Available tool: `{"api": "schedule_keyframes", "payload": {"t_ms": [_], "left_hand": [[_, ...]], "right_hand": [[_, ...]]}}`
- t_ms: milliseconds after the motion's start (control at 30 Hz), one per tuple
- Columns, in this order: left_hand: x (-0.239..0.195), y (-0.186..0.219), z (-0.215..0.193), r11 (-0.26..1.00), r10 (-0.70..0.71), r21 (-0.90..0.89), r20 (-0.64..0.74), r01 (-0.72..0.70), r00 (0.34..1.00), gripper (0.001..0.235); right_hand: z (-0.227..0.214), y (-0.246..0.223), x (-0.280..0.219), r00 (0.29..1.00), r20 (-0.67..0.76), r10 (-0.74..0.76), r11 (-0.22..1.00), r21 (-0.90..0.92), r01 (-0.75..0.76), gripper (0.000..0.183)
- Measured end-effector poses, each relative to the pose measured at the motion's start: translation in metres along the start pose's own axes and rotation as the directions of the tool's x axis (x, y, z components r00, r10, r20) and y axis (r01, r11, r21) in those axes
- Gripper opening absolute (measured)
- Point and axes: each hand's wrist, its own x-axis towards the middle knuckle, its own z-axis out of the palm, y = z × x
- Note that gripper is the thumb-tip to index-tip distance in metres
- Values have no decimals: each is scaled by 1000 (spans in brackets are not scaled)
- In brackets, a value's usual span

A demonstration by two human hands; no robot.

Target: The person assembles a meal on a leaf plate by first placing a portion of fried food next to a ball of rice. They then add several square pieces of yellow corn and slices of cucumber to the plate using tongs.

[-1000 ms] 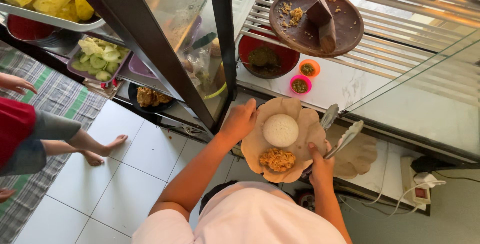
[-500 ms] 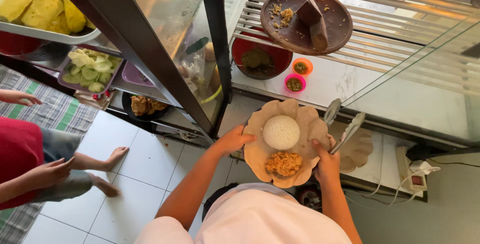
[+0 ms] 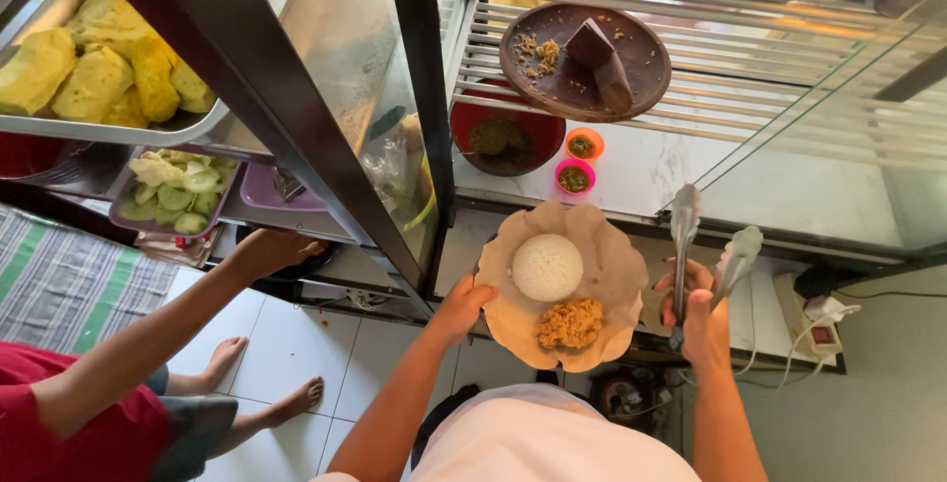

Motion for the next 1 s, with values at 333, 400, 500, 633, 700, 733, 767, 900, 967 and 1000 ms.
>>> {"api": "schedule_keyframes", "payload": {"t_ms": [333, 400, 500, 633, 700, 733, 767, 900, 967, 1000], "left_hand": [[3, -6, 23, 985, 72, -153, -68, -82, 995, 24], [5, -4, 26, 983, 117, -142, -20, -119, 993, 25], [8, -4, 32, 986, 123, -109, -35, -126, 992, 24], [12, -1, 35, 991, 97, -88, -66, -102, 993, 23], [12, 2, 33, 992, 102, -70, -40, -105, 994, 26], [12, 4, 35, 993, 102, -61, -34, -104, 994, 27], [12, 6, 36, 993, 104, -52, -28, -106, 994, 28], [9, 7, 44, 987, 136, -88, 17, -134, 991, 32], [9, 8, 47, 989, 126, -77, -9, -127, 992, 31], [10, 9, 49, 989, 125, -73, -22, -127, 992, 31]], "right_hand": [[23, -134, -20, 989, 107, -101, 799, -584, 145, 79], [40, -151, -18, 999, 35, -25, 646, -763, 43, 70], [59, -168, -15, 1000, 3, 12, 489, -872, -4, 63], [61, -185, -6, 996, 77, -41, 226, -970, 84, 57], [56, -192, 0, 995, 90, -30, 140, -986, 93, 53], [55, -192, 3, 995, 96, -25, 97, -990, 98, 51], [56, -190, 5, 994, 103, -43, 94, -990, 106, 50], [72, -168, 13, 990, 108, -90, 61, -992, 114, 48], [78, -159, 16, 989, 120, -84, 35, -992, 123, 47], [81, -156, 17, 988, 135, -72, 23, -990, 137, 47]]}}
